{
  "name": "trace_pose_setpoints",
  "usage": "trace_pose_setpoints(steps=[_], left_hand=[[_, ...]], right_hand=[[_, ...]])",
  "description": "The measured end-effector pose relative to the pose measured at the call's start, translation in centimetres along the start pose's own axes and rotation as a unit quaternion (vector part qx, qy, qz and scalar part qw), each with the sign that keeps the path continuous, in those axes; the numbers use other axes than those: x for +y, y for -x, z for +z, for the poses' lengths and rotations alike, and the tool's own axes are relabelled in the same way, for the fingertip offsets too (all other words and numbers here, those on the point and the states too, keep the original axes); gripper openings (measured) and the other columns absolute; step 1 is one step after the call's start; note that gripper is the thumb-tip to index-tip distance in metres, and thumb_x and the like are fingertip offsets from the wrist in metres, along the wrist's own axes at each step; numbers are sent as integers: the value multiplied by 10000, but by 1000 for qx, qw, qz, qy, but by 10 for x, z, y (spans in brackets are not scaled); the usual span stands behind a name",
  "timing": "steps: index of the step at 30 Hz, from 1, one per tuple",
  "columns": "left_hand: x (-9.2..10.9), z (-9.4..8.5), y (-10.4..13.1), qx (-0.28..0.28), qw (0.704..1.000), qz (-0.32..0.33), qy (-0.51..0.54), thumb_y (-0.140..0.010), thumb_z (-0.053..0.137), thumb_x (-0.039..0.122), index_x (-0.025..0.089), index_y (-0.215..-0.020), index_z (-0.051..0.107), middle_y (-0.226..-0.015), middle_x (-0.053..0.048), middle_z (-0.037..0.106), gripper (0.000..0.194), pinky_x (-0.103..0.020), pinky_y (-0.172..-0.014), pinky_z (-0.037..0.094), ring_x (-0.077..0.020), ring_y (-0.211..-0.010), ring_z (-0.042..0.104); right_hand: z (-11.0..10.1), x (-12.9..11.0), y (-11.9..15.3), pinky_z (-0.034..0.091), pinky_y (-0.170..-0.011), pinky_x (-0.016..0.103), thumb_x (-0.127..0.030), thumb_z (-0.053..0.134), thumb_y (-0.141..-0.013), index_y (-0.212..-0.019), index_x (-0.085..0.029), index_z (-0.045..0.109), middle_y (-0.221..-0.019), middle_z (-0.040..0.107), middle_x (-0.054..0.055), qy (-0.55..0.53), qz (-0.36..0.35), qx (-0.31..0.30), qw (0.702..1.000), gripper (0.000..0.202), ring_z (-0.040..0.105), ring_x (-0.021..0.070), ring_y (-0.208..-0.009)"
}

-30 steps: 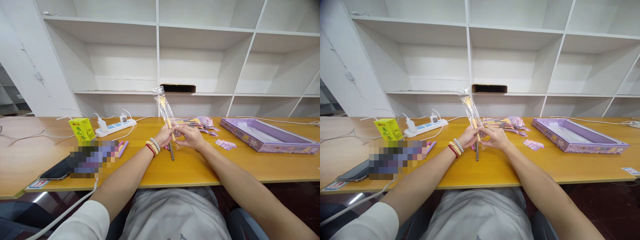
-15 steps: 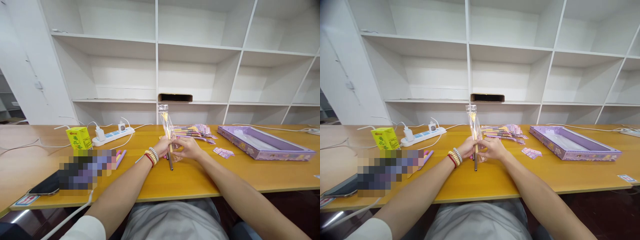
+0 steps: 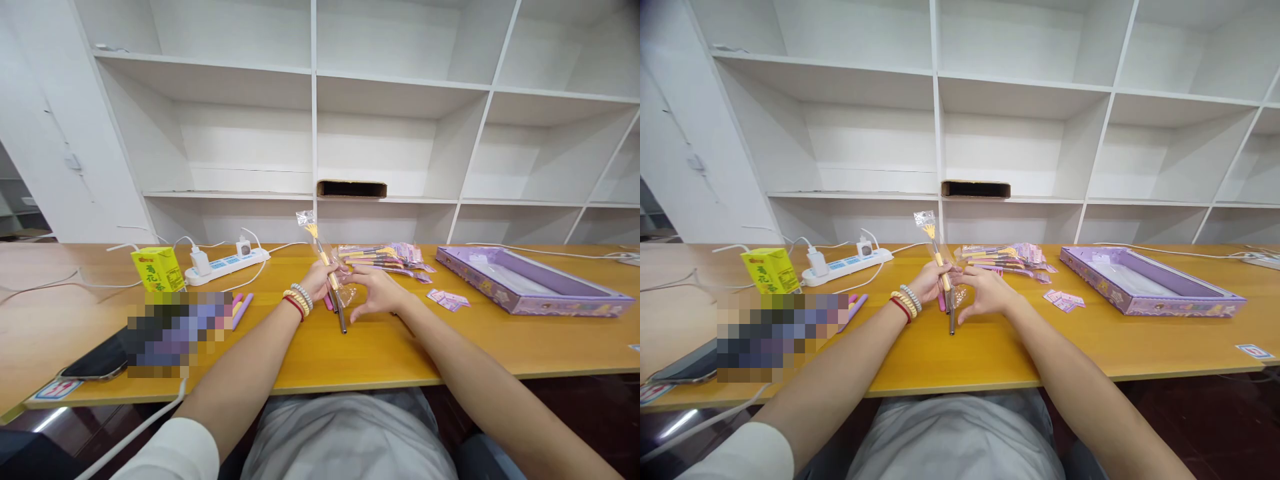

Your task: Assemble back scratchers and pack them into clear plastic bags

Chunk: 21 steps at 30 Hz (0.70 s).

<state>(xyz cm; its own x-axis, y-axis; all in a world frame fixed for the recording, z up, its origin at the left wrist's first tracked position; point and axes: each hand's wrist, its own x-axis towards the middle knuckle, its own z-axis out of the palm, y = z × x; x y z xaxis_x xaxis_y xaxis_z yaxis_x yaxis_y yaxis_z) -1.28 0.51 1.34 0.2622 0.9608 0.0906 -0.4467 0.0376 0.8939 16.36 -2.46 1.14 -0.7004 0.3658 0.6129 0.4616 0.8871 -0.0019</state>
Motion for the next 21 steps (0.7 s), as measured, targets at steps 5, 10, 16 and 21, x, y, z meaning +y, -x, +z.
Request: trace_pose_setpoints(steps=[5, 10, 16, 21], left_hand=[[2, 2, 3, -1, 1000, 2, 6, -826, 513, 61, 133, -769, 492, -688, -62, 637, 94, -275, -602, 533, -136, -587, 632], [-2, 9, 9, -71, 997, -1, -18, -803, 558, 69, 111, -826, 534, -685, -48, 617, 54, -237, -551, 504, -124, -584, 606], [-4, 13, 10, -123, 992, -2, 9, -767, 627, 95, 105, -829, 553, -719, -41, 605, 97, -258, -580, 504, -129, -627, 601], [-4, 18, 11, -142, 988, 5, 57, -806, 583, 104, 90, -877, 588, -861, -101, 653, 73, -293, -713, 516, -166, -785, 635]], right_hand=[[7, 2, -1, 437, -710, 277, -315, 618, -820, -901, -222, 696, -914, 597, 75, 50, 7, 19, 999, 146, 560, 167, -813], [10, 4, -2, 437, -694, 282, -294, 589, -841, -816, -197, 685, -838, 570, 58, -39, 30, 69, 996, 138, 537, 150, -758], [11, 2, -4, 431, -667, 290, -205, 642, -762, -644, -174, 624, -774, 533, 34, -97, 114, 133, 980, 123, 509, 142, -718], [12, 0, -6, 447, -708, 306, -228, 641, -740, -601, -170, 601, -940, 528, 74, -103, 164, 181, 964, 155, 530, 177, -880]])
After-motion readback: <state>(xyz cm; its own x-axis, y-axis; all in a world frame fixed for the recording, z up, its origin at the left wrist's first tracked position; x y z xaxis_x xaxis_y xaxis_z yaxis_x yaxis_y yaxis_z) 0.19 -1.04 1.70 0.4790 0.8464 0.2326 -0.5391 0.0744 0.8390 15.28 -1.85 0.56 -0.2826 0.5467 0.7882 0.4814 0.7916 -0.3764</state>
